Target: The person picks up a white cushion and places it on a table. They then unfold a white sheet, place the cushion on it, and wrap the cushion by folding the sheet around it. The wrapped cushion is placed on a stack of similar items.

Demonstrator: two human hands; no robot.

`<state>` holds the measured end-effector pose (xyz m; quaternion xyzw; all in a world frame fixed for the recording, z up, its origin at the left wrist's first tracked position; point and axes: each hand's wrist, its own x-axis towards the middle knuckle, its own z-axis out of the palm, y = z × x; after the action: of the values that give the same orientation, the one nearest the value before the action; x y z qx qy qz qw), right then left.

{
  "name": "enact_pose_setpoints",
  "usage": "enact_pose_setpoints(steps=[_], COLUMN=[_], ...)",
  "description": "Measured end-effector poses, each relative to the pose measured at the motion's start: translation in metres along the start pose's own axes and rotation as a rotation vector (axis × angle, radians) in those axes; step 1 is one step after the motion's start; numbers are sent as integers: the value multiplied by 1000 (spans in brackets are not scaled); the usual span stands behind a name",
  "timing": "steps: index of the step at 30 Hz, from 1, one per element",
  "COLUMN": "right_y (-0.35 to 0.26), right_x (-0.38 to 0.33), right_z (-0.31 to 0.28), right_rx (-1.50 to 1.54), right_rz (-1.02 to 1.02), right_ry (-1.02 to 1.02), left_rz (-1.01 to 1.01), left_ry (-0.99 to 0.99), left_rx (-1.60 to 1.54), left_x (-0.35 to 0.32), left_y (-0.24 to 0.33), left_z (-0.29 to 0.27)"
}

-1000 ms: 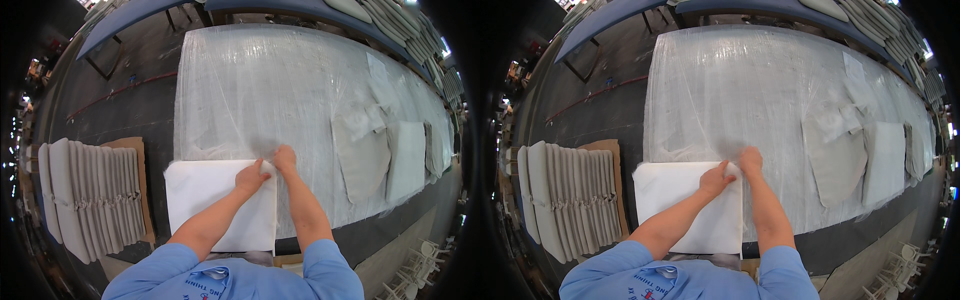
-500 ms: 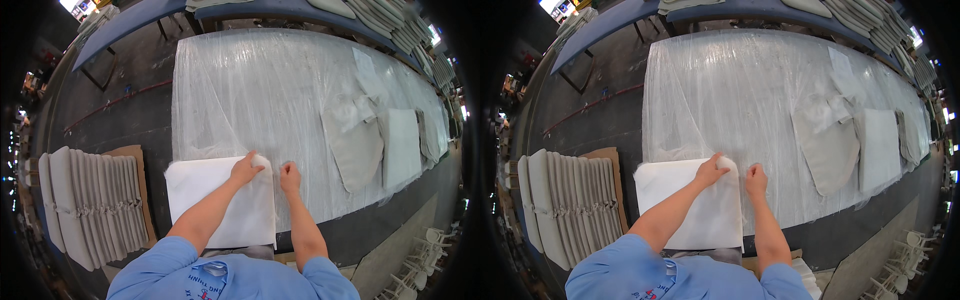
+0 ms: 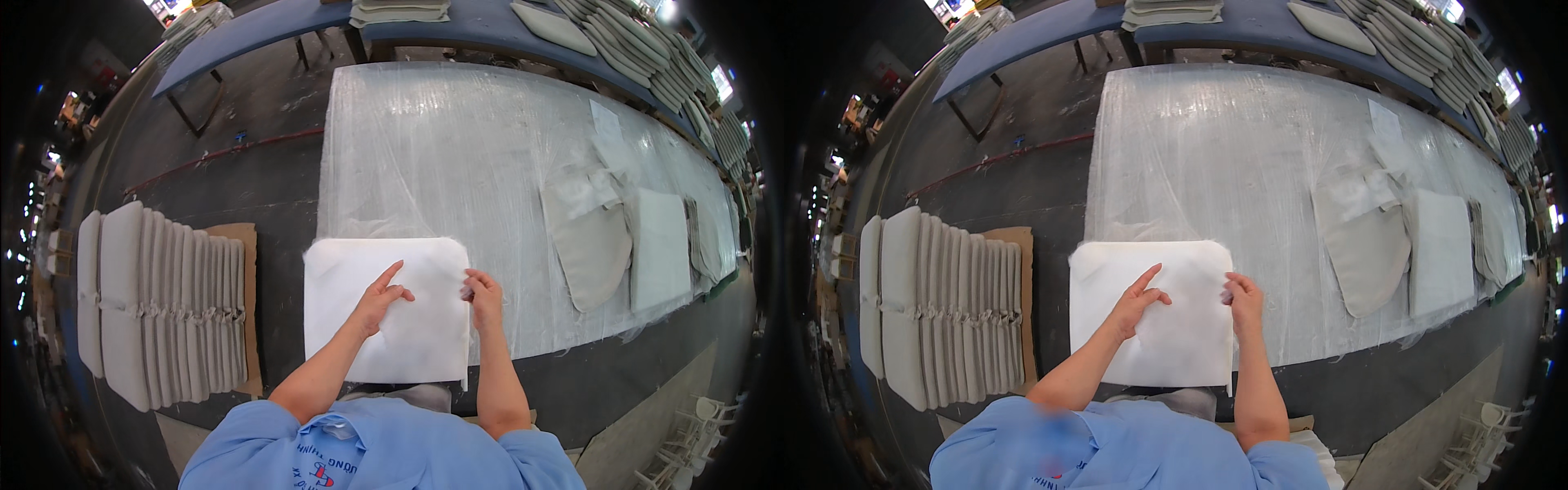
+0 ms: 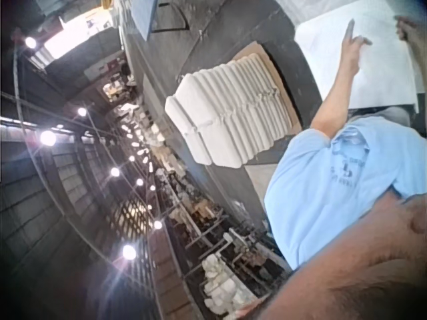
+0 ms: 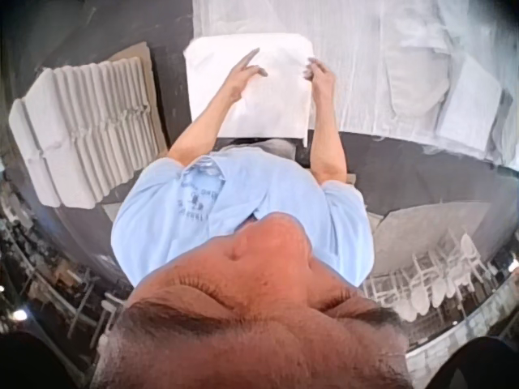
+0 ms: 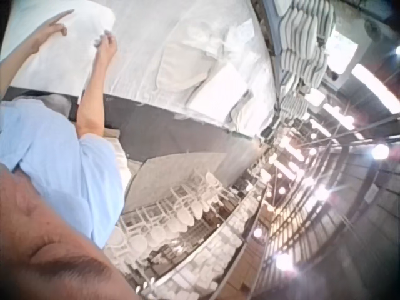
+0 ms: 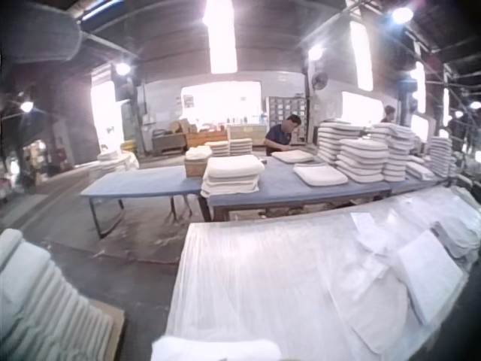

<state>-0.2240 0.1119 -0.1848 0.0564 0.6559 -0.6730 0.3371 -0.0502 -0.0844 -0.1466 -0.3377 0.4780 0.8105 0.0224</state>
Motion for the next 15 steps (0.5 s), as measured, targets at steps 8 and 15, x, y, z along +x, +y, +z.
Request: enact_pose_setpoints(steps=[8, 15], right_y=[40, 22], right_x=[-84, -93], right_z=[31, -2], right_rx=[255, -79], right_rz=[294, 116], right_ry=[-585, -246], left_rz=[125, -68], left_ry=[-87, -31], left_rx=[-180, 278], left_x=[-39, -51], left_y=[14, -25], left_z=[7, -4])
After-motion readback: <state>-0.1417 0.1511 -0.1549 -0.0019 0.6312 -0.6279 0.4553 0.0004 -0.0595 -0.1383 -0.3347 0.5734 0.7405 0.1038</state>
